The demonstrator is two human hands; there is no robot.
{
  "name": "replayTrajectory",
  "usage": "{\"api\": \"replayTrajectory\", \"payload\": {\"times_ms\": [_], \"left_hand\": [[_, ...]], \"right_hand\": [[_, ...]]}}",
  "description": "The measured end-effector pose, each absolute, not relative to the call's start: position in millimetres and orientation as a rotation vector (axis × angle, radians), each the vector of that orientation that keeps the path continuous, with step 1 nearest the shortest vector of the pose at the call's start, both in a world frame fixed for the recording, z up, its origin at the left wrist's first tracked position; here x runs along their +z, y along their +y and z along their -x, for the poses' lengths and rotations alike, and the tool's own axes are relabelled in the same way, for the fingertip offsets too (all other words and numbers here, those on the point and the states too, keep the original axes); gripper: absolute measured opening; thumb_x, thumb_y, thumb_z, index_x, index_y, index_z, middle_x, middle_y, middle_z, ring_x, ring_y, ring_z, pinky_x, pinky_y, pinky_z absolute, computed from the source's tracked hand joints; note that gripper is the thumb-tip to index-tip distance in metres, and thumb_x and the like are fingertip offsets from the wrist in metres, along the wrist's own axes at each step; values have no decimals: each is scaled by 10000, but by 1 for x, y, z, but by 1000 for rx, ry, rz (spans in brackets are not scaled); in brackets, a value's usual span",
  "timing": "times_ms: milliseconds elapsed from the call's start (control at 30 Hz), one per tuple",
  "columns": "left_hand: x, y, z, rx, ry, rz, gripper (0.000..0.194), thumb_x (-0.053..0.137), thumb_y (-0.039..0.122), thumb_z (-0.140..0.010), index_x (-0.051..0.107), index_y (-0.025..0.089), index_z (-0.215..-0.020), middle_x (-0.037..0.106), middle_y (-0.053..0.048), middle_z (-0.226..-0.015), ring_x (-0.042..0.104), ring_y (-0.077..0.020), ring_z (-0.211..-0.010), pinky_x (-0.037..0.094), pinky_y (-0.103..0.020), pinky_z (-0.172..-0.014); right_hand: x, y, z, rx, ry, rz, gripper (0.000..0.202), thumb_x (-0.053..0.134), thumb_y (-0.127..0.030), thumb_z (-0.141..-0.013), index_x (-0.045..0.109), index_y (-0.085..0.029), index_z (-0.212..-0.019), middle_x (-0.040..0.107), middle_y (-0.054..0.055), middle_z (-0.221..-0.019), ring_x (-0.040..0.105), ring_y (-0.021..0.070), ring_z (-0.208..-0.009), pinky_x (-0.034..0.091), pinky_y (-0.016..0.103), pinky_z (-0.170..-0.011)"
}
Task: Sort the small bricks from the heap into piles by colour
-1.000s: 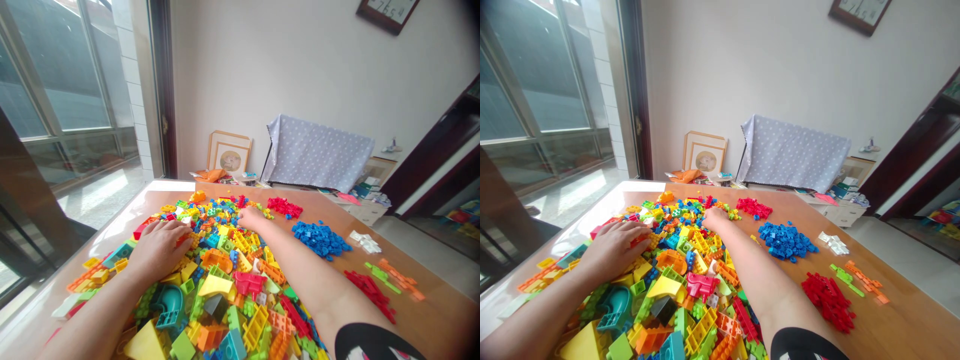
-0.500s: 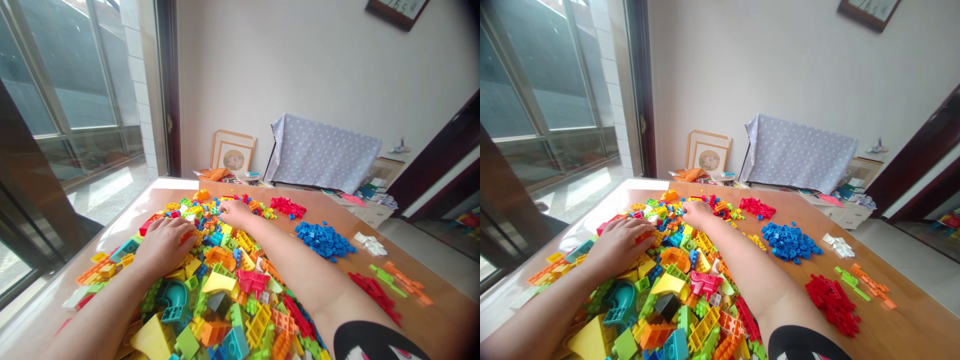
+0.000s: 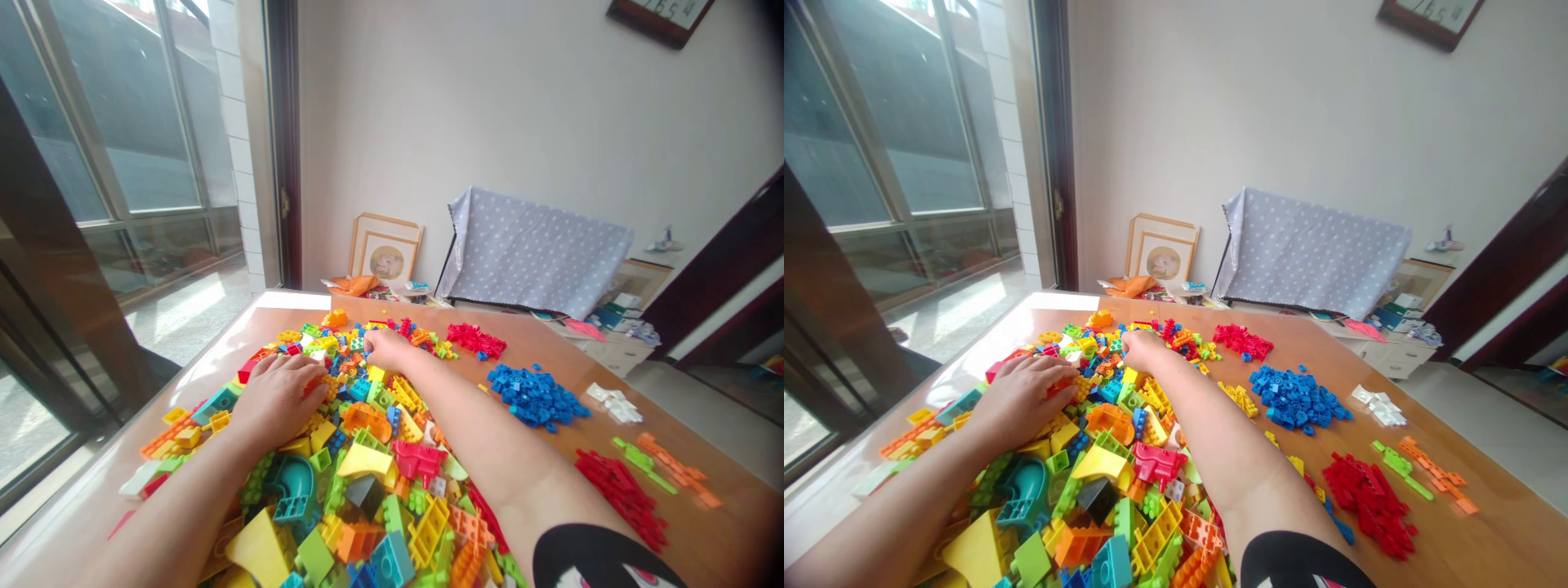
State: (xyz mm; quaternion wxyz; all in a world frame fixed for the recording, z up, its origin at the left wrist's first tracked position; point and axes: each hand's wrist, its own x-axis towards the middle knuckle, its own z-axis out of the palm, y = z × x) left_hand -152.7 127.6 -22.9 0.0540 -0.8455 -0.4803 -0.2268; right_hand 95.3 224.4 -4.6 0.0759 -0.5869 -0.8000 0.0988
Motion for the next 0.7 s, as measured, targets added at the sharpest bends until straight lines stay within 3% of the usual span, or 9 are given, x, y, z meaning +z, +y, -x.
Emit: {"api": "replayTrajectory", "payload": {"times_ms": [367,567,700], "left_hand": [[-27,132,155,-636,-1441,2549,359,474,515,-989,730,315,-1141,712,-22,-1261,634,-302,-1146,413,-468,-992],[-32,138,158,-610,-1404,2560,392,449,543,-994,713,317,-1174,712,-18,-1267,624,-310,-1159,401,-482,-998],[-33,139,157,-626,-1414,2560,411,457,564,-987,721,309,-1172,708,-27,-1277,624,-310,-1158,407,-481,-982]], "right_hand": [[-2,203,-135,417,-2001,1689,110,694,-184,-732,693,-204,-840,701,-21,-783,608,136,-728,416,218,-641],[0,172,-233,325,-1566,1826,150,653,-220,-753,708,-192,-890,736,-3,-812,652,144,-733,462,209,-629],[-5,152,-309,187,-1227,1993,86,640,-244,-808,691,-175,-811,677,14,-633,615,167,-577,450,249,-536]]}}
